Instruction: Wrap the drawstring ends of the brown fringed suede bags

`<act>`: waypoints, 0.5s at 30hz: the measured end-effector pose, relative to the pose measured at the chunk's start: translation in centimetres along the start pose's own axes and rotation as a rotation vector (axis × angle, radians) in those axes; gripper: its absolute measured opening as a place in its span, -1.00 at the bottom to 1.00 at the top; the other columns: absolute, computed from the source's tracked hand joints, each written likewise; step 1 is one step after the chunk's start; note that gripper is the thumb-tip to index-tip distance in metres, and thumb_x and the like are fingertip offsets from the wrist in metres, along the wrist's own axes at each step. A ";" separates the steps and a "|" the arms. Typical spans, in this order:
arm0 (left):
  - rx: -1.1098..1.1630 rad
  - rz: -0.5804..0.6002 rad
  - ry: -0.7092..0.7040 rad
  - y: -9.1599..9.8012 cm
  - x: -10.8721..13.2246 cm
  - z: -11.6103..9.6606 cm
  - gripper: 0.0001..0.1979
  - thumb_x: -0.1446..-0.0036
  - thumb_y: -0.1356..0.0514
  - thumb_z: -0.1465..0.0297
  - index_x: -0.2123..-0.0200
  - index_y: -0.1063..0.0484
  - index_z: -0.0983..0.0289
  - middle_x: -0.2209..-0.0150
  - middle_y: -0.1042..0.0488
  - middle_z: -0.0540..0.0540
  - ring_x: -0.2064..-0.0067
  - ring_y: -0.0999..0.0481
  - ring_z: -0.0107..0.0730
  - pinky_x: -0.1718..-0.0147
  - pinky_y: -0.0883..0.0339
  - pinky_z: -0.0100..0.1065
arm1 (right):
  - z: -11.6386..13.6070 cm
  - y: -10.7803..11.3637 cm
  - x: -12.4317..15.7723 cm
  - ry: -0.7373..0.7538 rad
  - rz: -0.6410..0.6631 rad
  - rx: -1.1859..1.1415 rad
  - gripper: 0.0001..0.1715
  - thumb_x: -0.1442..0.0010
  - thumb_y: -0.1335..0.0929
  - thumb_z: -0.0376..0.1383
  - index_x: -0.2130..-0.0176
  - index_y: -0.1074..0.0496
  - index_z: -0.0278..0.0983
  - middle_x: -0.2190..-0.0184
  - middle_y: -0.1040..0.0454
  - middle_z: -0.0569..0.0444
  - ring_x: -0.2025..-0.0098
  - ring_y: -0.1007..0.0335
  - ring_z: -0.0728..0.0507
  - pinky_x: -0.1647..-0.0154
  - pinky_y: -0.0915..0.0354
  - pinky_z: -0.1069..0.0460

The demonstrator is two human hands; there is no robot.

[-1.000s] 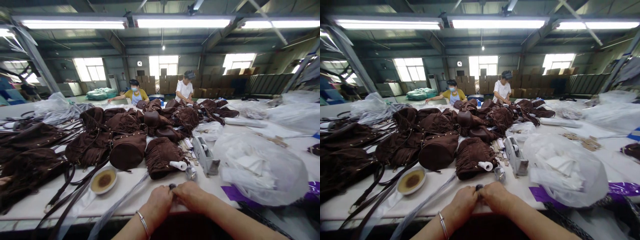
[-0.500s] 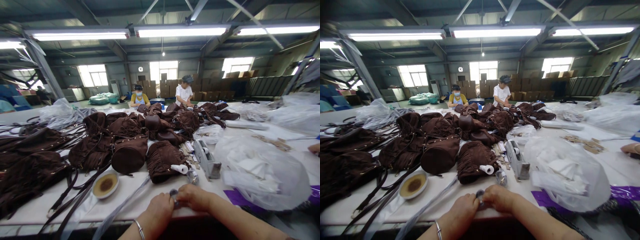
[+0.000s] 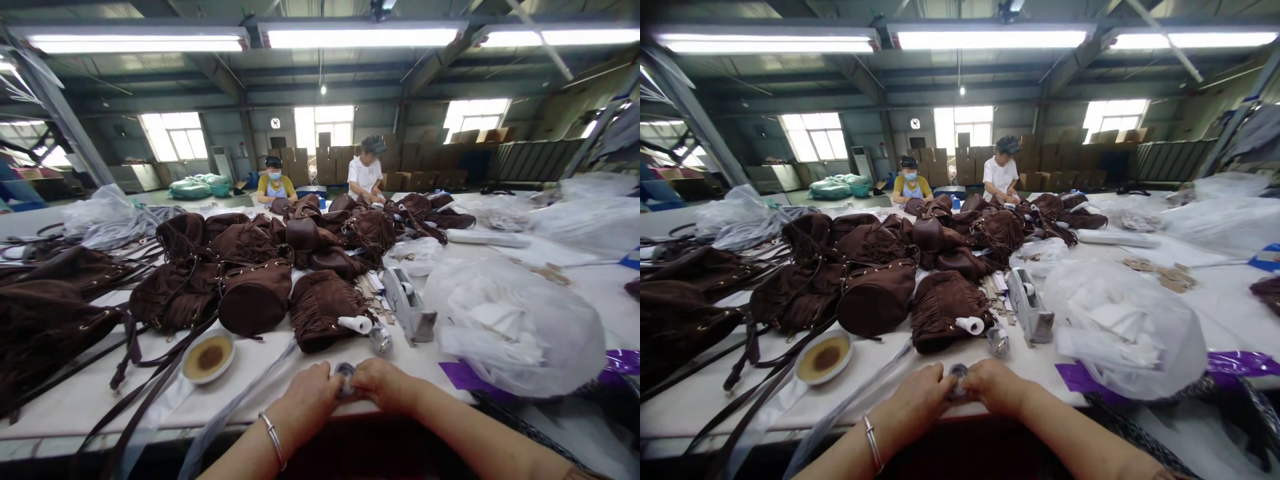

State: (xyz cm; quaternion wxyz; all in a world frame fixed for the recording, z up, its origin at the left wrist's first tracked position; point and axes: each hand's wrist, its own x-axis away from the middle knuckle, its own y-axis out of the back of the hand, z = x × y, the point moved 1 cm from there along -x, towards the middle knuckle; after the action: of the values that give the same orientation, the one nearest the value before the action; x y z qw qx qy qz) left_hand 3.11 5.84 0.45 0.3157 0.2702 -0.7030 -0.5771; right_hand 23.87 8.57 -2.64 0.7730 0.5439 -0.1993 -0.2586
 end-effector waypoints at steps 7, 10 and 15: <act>0.036 0.031 0.011 -1.5 -1.9 -1.1 -0.71 -0.28 0.00 0.47 0.03 -0.44 0.36 0.06 -0.54 0.26 0.08 -0.53 -0.05 0.09 -0.43 -0.12 | 2.3 0.2 -0.6 -0.353 0.004 0.025 -0.72 -0.29 -0.29 -0.24 0.09 -0.53 -0.23 0.20 -0.64 -0.09 0.20 -0.57 -0.23 0.24 -0.28 0.02; 0.078 -0.016 0.051 -1.3 -1.0 -1.2 -0.72 -0.27 -0.02 0.45 0.01 -0.41 0.30 0.05 -0.52 0.23 0.07 -0.52 -0.08 0.08 -0.43 -0.15 | 3.0 -1.5 -0.5 -0.423 -0.057 -0.006 -0.71 -0.31 -0.24 -0.31 0.13 -0.54 -0.26 0.20 -0.63 -0.10 0.16 -0.56 -0.23 0.17 -0.29 0.00; 0.009 -0.017 -0.012 0.5 0.1 -0.1 -0.77 -0.22 -0.13 0.36 0.05 -0.42 0.20 0.10 -0.48 0.18 0.14 -0.51 -0.11 0.17 -0.44 -0.18 | 0.8 -0.9 0.2 -0.080 -0.047 0.002 -0.73 -0.34 -0.27 -0.26 0.22 -0.53 -0.28 0.30 -0.61 -0.04 0.22 -0.51 -0.15 0.19 -0.28 0.04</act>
State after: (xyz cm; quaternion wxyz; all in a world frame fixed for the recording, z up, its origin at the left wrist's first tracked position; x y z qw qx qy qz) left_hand 3.09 5.83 0.91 0.3055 0.2743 -0.7053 -0.5779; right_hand 23.45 7.61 -3.22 0.7576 0.5386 -0.2172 -0.2981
